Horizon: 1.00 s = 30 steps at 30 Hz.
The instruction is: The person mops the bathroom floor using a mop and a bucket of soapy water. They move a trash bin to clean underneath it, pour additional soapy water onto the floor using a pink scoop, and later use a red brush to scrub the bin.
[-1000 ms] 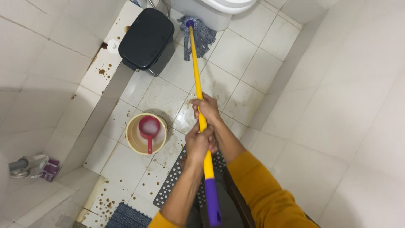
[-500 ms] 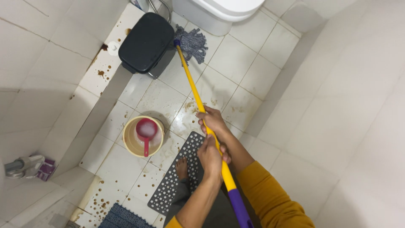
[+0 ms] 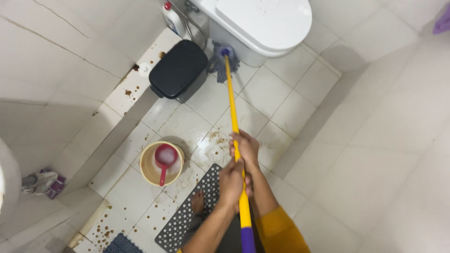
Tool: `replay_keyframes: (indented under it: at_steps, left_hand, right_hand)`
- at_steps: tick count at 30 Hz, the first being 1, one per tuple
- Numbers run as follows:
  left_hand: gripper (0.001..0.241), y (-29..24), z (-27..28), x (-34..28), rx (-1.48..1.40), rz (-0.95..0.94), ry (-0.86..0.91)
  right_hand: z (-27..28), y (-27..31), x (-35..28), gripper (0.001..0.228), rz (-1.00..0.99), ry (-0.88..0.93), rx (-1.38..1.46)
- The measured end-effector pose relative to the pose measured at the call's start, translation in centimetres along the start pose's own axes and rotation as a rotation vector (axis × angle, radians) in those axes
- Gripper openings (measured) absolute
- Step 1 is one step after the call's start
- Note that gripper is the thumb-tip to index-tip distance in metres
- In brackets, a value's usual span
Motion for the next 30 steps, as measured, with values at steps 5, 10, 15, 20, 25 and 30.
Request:
replay_keyframes:
  at_steps: [5, 10, 15, 20, 25, 30]
  left_hand:
    - [0.025, 2.9, -2.1, 6.3, -0.116, 0.031, 0.052]
    - [0.025, 4.5, -5.2, 6.4, -0.150, 0.032, 0.005]
    - [0.028, 7.5, -3.5, 0.2, -0.051, -0.046, -0.088]
    - [0.032, 8.4, -1.5, 2.3, -0.077, 0.022, -0.089]
    - [0.026, 2.7, -2.5, 8.8, -0.128, 0.014, -0.027]
    - [0.026, 4.7, -1.6, 8.8, -0.192, -0.006, -0.046]
  right_hand:
    - [0.4, 2.3, 3.0, 0.037, -0.019, -0.040, -0.088]
    - [3.5, 2.6, 7.9, 0.032, -0.001, 0.108, -0.185]
    - [5.4, 0.2, -0.5, 0.030, -0.049, 0.059, -0.208]
    - [4.7, -2.3, 1.2, 0.032, -0.092, 0.053, -0.180]
    - [-0.2, 1.6, 7.7, 0.029, -0.020, 0.093, -0.233]
    - [-0.1, 0.3, 8.8, 0.031, -0.016, 0.090, -0.275]
Point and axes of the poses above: each hand's wrist, its own x-axis towards the middle knuckle, its own z-axis out of the back of the hand, y = z × x, the point moved 1 cm from there along x, towards the middle knuckle, and after that the axes turned 3 degrees about -y, right-handed, at the moved point
